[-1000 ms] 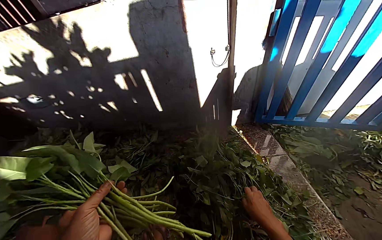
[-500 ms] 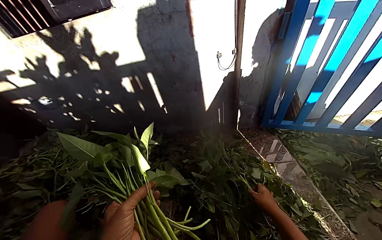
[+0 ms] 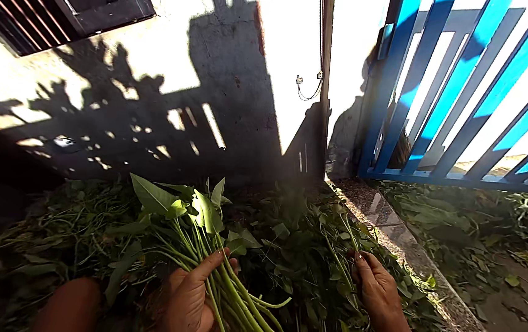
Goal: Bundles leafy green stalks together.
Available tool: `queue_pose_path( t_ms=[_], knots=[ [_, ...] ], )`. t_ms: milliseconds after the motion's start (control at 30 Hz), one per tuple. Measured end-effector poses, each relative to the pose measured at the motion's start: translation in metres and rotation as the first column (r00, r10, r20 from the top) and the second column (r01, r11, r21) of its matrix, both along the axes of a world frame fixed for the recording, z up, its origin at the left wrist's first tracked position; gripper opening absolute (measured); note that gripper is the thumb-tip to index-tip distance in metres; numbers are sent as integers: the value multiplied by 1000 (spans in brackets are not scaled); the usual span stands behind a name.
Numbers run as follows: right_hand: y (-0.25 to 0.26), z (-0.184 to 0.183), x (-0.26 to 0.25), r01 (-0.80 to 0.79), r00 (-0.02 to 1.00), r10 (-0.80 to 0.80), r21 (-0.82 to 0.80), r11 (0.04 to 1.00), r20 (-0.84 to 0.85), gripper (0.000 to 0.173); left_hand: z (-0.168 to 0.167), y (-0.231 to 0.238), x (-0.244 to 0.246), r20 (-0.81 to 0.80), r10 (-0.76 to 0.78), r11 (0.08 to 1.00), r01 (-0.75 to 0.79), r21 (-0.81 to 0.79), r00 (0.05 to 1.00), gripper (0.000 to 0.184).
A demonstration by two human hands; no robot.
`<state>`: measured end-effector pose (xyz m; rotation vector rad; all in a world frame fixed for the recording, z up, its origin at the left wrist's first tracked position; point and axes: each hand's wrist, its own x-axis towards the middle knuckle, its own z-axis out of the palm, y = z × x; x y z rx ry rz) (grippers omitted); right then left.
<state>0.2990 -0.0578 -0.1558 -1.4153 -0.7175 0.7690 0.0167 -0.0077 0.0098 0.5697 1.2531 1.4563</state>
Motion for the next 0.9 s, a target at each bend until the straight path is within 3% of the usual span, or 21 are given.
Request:
queue_pose_path(
  t_ms=[167, 533, 700, 900],
  knots=[
    [-21, 19, -26, -164, 986, 162, 82, 983, 37, 24, -2, -1, 3, 7, -49, 998, 49, 42, 999, 31],
    [-36, 19, -86, -423, 875, 342, 195, 885, 344, 24, -28, -6, 25, -347, -9, 986, 66, 153, 938, 61],
    [-34, 33, -106, -489, 853, 379, 294, 821, 359, 23, -37, -2, 30, -285, -79, 980, 127, 153, 955, 59],
    [-33, 44, -115, -468, 833, 326, 254, 846, 448, 24, -32, -3, 33, -179, -172, 958, 207, 200, 969, 54]
  ],
)
